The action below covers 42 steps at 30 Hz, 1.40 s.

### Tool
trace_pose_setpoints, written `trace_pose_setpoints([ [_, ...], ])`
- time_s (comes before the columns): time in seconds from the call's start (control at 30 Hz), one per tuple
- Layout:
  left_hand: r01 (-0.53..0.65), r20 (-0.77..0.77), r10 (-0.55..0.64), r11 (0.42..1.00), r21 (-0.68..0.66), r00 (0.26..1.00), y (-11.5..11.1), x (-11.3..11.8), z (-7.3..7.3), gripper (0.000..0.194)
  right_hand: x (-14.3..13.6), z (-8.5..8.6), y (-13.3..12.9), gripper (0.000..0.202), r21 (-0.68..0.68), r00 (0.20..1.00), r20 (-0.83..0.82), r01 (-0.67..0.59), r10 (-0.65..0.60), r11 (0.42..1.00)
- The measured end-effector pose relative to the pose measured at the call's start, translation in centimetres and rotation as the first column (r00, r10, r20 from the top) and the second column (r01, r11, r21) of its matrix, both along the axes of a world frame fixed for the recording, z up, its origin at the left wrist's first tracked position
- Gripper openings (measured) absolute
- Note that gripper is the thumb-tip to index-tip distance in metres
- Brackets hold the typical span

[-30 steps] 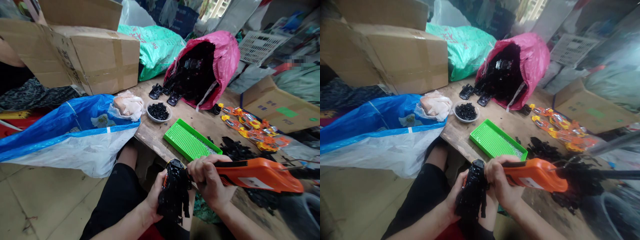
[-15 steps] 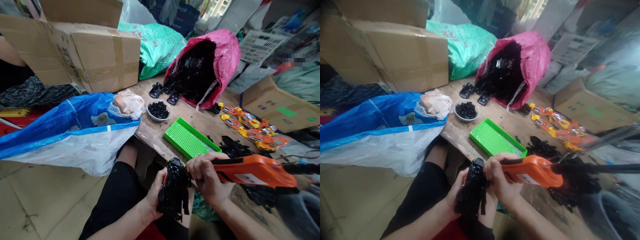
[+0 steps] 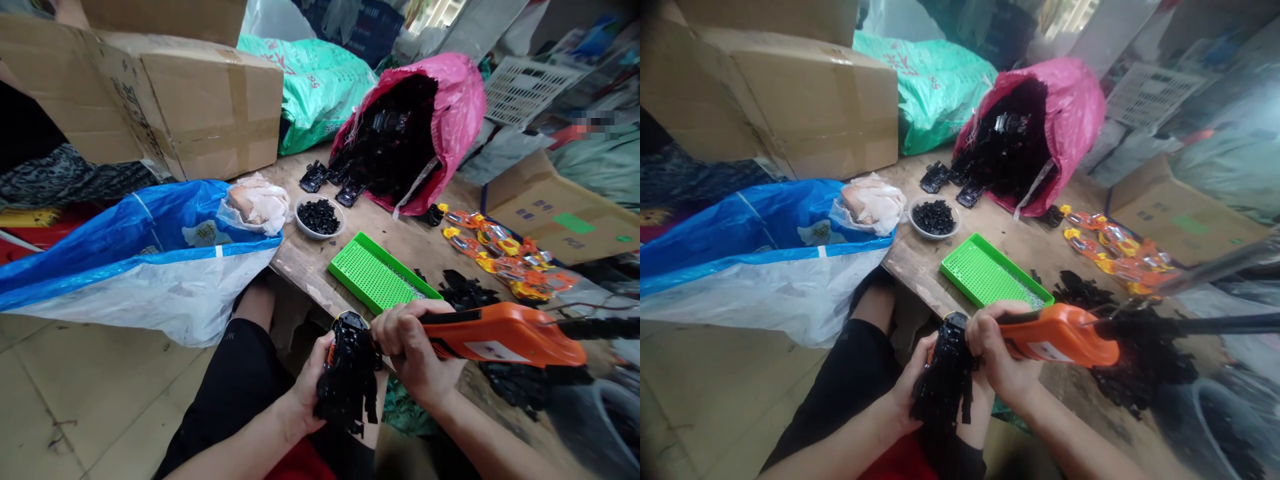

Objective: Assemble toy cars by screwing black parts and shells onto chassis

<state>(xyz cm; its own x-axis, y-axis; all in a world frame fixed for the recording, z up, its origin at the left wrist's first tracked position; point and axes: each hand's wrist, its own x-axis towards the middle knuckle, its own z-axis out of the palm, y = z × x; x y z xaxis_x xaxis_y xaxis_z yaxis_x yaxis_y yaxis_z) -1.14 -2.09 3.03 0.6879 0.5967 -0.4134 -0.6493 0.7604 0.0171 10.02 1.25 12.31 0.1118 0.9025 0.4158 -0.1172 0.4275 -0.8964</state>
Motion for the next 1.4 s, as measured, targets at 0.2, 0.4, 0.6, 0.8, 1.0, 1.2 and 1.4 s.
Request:
trace_pose_setpoints([
  [0.2, 0.008, 0.03, -0.01, 0.999, 0.053, 1.0, 0.0, -0.1, 0.4, 0.047, 0.1, 0.1, -0.1, 0.011, -0.011, 1.0, 0.003, -0.005, 0.005, 1.0],
  [0.4, 0.01, 0.02, -0.011, 0.999, 0.044, 1.0, 0.1, -0.2, 0.8, 0.046, 0.1, 0.1, -0.1, 0.01, -0.018, 1.0, 0.011, -0.003, 0.003, 1.0],
  [0.6, -0.002, 0.014, 0.001, 0.997, 0.08, 1.0, 0.2, -0.2, 0.9, 0.042, -0.1, 0.2, 0.0, 0.009, 0.004, 1.0, 0.024, -0.001, 0.001, 1.0],
  [0.8, -0.001, 0.009, 0.0, 0.997, 0.082, 1.0, 0.2, -0.2, 0.8, 0.043, -0.1, 0.1, -0.2, 0.009, 0.007, 1.0, 0.025, -0.008, 0.008, 1.0],
  [1.0, 0.025, -0.029, -0.024, 0.998, 0.057, 0.999, 0.2, -0.4, 1.1, 0.045, -0.1, -0.1, 0.1, 0.009, 0.004, 0.999, -0.006, -0.043, 0.043, 0.999],
  [1.2, 0.017, -0.007, -0.017, 0.999, 0.028, 1.0, 0.2, -0.4, 1.1, 0.036, -0.5, 0.1, 0.1, 0.008, -0.007, 0.997, -0.004, -0.073, 0.073, 0.997],
  [1.4, 0.055, -0.004, -0.055, 0.998, -0.004, 0.998, 0.1, -0.3, 0.8, 0.042, -0.3, -0.3, 0.2, 0.009, -0.022, 0.995, 0.014, -0.102, 0.102, 0.995],
])
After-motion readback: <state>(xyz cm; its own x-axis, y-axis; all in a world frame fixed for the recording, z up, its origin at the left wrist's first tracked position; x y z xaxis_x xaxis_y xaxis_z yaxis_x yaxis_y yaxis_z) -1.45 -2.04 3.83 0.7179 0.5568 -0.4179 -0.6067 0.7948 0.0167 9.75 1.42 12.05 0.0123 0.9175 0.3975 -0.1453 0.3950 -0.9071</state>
